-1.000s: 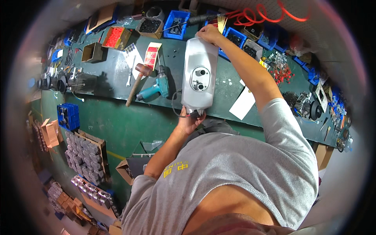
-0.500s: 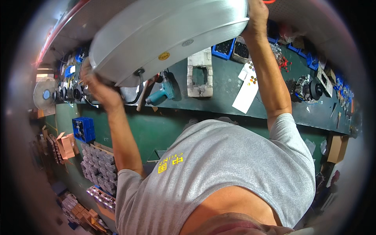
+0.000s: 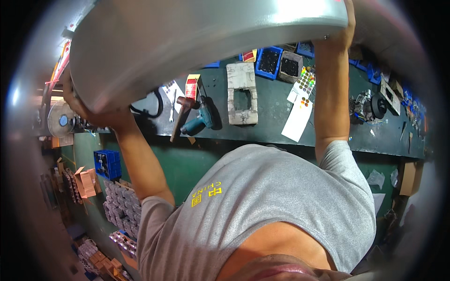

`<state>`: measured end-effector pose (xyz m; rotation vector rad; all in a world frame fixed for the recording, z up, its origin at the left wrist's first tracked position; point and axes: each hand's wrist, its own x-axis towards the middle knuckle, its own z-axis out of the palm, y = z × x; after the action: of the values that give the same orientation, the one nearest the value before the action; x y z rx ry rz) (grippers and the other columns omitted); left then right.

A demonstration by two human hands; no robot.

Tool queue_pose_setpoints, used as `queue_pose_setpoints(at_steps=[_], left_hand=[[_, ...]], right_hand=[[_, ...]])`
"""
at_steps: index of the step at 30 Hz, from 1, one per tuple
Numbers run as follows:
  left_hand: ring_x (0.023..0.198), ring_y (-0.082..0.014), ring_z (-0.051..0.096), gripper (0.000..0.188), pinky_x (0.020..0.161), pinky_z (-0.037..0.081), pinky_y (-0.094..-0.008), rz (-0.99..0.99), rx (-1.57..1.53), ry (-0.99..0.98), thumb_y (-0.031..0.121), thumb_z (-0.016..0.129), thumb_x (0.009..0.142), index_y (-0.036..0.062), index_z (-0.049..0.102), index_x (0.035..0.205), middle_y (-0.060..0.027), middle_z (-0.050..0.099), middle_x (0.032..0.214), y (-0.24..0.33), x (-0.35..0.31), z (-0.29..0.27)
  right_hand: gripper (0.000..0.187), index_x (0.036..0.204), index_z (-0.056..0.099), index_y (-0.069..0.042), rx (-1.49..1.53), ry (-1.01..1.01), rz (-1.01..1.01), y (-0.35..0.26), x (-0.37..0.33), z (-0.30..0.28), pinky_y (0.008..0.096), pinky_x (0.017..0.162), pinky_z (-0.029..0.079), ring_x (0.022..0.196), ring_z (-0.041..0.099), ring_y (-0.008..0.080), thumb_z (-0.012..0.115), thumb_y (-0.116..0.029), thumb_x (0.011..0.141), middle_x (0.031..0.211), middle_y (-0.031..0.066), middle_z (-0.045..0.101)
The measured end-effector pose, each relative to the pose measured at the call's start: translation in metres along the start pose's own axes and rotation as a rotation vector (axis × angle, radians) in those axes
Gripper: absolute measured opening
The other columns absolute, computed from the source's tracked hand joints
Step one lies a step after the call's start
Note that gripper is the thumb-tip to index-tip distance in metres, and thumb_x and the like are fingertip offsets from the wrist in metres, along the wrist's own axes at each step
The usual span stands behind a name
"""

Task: The person assembles a silver metal housing by fastening screws with a power drill, applying a red label, and inserting pins with a hammer. The person then uses pliers to adjust a wire and places the finished unit on a pallet with other similar units.

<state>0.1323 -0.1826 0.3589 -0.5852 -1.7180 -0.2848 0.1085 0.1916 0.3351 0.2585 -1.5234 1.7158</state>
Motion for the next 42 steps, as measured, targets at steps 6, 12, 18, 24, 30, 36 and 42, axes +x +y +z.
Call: queue_pose_setpoints(at_steps=[6, 12, 18, 24, 30, 36, 42], left_hand=[[0.111, -0.0308, 0.066, 0.051, 0.098, 0.053, -0.0427, -0.412, -0.221, 0.044, 0.024, 0.079, 0.083, -0.0038, 0.065, 0.123, -0.0171, 0.067, 0.121, -0.041, -0.066, 0.055], [0.113, -0.0304, 0.066, 0.065, 0.097, 0.054, -0.0425, -0.412, -0.332, 0.162, 0.032, 0.077, 0.084, -0.0059, 0.055, 0.133, -0.0199, 0.066, 0.124, -0.032, -0.092, 0.075], [0.112, -0.0295, 0.065, 0.079, 0.100, 0.051, -0.0423, -0.445, -0.438, 0.344, 0.041, 0.086, 0.076, -0.0056, 0.054, 0.132, -0.0176, 0.063, 0.123, -0.015, -0.083, 0.076], [0.101, -0.0263, 0.068, 0.043, 0.092, 0.055, -0.0416, -0.795, -0.802, 0.460, 0.027, 0.072, 0.092, -0.0012, 0.060, 0.122, -0.0128, 0.066, 0.112, -0.035, -0.163, 0.118], [0.110, -0.0254, 0.067, 0.043, 0.095, 0.055, -0.0411, -0.323, -0.539, 0.210, 0.025, 0.069, 0.093, -0.0001, 0.064, 0.128, -0.0153, 0.067, 0.123, -0.086, -0.112, 0.095], [0.102, -0.0250, 0.068, 0.045, 0.091, 0.053, -0.0360, -0.313, -0.640, -0.288, 0.038, 0.056, 0.098, 0.0019, 0.069, 0.122, -0.0126, 0.070, 0.120, -0.031, 0.117, 0.021], [0.090, -0.0227, 0.062, 0.042, 0.081, 0.051, -0.0340, -0.191, -0.455, -0.655, 0.033, 0.054, 0.093, -0.0047, 0.065, 0.109, -0.0158, 0.067, 0.095, 0.102, 0.138, 0.040]], right_hand=[[0.034, 0.121, 0.062, 0.001, -0.294, -0.069, -0.303, -0.010, 0.014, -0.015, 0.0363, 0.084, 0.056, 0.094, 0.066, 0.0211, 0.051, -0.026, 0.105, 0.109, 0.0141, 0.068], [0.024, 0.112, 0.067, -0.001, -0.662, -0.111, -0.814, 0.008, 0.051, -0.007, 0.0361, 0.079, 0.056, 0.091, 0.065, 0.0220, 0.048, -0.015, 0.105, 0.104, 0.0159, 0.067], [0.029, 0.106, 0.069, -0.003, -0.107, 0.139, -0.138, -0.061, 0.007, 0.052, 0.0249, 0.064, 0.050, 0.075, 0.057, 0.0137, 0.059, -0.030, 0.098, 0.093, 0.0063, 0.064], [0.021, 0.101, 0.071, -0.005, 0.004, 0.064, -0.049, -0.108, 0.021, 0.053, 0.0238, 0.059, 0.046, 0.066, 0.051, 0.0109, 0.062, -0.022, 0.092, 0.087, 0.0036, 0.063], [0.025, 0.103, 0.071, -0.006, 0.000, -0.020, 0.029, -0.078, 0.024, 0.012, 0.0274, 0.061, 0.049, 0.069, 0.055, 0.0136, 0.062, -0.027, 0.094, 0.089, 0.0051, 0.064], [0.035, 0.111, 0.069, -0.004, 0.683, 0.089, 0.416, 0.081, -0.038, 0.009, 0.0371, 0.075, 0.060, 0.086, 0.070, 0.0219, 0.044, -0.028, 0.104, 0.101, 0.0093, 0.071], [0.050, 0.137, 0.057, -0.004, 1.103, 0.221, 0.860, 0.148, -0.137, 0.013, 0.0490, 0.093, 0.058, 0.117, 0.065, 0.0315, 0.034, -0.036, 0.106, 0.133, 0.0175, 0.062]])
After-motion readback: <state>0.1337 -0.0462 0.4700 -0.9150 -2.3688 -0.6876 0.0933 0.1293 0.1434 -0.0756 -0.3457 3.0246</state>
